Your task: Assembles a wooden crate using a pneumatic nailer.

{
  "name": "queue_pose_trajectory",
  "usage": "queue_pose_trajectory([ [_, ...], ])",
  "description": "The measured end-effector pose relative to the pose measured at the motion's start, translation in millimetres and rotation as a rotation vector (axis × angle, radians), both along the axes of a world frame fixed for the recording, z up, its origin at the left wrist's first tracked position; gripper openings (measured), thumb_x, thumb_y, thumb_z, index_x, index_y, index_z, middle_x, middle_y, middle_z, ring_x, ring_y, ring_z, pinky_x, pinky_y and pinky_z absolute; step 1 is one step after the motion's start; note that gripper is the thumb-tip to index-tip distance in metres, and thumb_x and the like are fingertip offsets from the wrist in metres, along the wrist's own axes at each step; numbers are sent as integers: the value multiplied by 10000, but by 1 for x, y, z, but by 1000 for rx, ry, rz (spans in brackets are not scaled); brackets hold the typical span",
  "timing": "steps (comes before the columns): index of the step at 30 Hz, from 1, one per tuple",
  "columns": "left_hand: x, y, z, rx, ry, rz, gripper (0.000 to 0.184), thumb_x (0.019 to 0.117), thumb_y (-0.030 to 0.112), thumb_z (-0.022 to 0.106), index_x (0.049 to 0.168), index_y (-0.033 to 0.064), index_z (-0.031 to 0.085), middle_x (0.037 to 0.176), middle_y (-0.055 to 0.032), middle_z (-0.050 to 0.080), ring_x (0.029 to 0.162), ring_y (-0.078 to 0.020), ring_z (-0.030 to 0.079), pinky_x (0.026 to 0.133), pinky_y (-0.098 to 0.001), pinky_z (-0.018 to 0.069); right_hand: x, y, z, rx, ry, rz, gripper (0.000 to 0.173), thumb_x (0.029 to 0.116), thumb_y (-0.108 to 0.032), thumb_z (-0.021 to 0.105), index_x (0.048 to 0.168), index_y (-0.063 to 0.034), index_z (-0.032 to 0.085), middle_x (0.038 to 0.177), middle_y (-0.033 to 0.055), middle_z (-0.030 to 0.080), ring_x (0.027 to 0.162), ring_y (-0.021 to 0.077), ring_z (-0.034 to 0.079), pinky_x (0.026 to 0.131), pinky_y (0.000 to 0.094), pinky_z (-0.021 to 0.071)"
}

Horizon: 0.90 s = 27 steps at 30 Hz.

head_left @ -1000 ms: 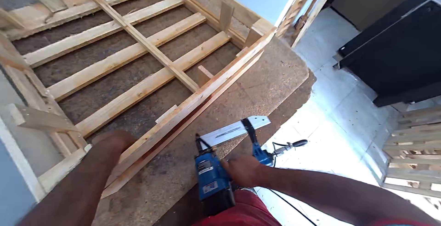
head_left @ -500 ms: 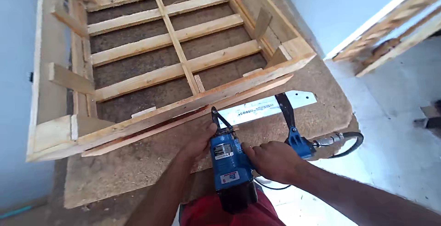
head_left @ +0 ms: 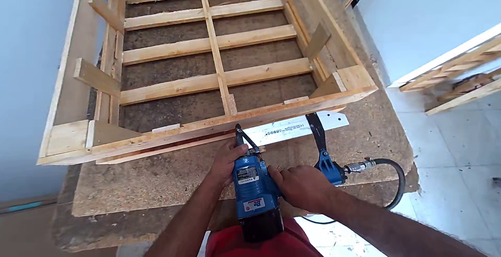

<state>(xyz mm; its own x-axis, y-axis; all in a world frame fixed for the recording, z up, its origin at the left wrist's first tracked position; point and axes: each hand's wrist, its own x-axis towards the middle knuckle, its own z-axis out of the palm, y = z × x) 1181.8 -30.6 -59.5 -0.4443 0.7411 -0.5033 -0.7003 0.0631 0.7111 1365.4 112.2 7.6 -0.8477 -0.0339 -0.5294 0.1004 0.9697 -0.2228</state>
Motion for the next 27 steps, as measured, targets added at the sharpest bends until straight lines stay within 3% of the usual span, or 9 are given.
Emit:
queue_pose_trajectory([
  [4, -8, 2, 4, -74, 91, -97, 502, 906, 270, 724, 1321, 38, 563, 999, -192, 725, 830, -262, 739, 742, -425, 634, 0, 5, -7, 36, 95, 29, 579, 962, -161, 602, 1494, -44, 406, 860, 161, 685, 751, 373, 710, 631, 513, 572],
  [8, -62, 10, 74, -613, 935, -349, 411, 1005, 405, 650, 1288, 107, 669, 1100, -78, 744, 1005, -236, 720, 915, -520, 581, 1, 6, -12, 68, 133, 8, 589, 923, -173, 641, 1466, -53, 446, 827, 139, 680, 700, 349, 703, 593, 496, 567],
  [11, -124, 55, 89, -447, 1258, -122, 421, 1037, 430, 526, 1233, 82, 662, 1148, -95, 720, 1066, -215, 701, 945, -503, 572, 3, 3, -17, 103, 210, 14, 567, 881, -193, 679, 1404, -57, 506, 764, 105, 672, 645, 310, 695, 553, 462, 561],
  [14, -157, 114, 52, -265, 1020, -391, 599, 1089, 509, 322, 1371, 61, 603, 1323, -120, 660, 1270, -228, 608, 1111, -512, 462, 5, -1, -20, 139, 271, 7, 510, 842, -215, 714, 1304, -57, 566, 716, 79, 655, 605, 281, 681, 521, 438, 550],
  [17, -148, 129, 34, -197, 793, -581, 740, 1111, 507, 177, 1126, 5, 719, 980, -124, 754, 945, -223, 713, 914, -463, 548, 2, -2, -20, 135, 214, -37, 308, 843, -208, 696, 1085, -47, 596, 698, 99, 639, 618, 305, 685, 533, 456, 549],
  [20, -148, 131, 37, -245, 722, -651, 731, 1117, 500, 178, 1130, 2, 712, 928, -114, 759, 893, -209, 726, 881, -414, 565, 2, -3, -18, 117, 160, -44, 330, 859, -209, 685, 1118, -33, 581, 726, 115, 647, 652, 321, 694, 559, 469, 551],
  [23, -137, 119, 46, -326, 1103, -488, 599, 1115, 481, 263, 1239, 90, 699, 1151, -71, 747, 1104, -199, 699, 1006, -489, 532, 4, 2, -25, 171, 282, 8, 459, 839, -194, 712, 1254, -48, 579, 704, 78, 650, 610, 279, 683, 530, 439, 554],
  [25, -105, 73, 62, -337, 1456, -165, 502, 1108, 414, 344, 1269, 85, 686, 1179, -112, 713, 1115, -226, 687, 991, -495, 552, 7, 4, -32, 207, 384, 56, 454, 835, -196, 718, 1248, -61, 588, 670, 44, 627, 569, 241, 658, 493, 398, 537],
  [27, -60, 27, 57, -302, 1476, 160, 429, 1082, 366, 419, 999, 42, 689, 892, -91, 692, 823, -190, 684, 720, -423, 580, 9, 6, -34, 219, 434, 81, 414, 856, -199, 694, 1234, -62, 595, 648, 32, 606, 539, 227, 638, 466, 381, 519],
])
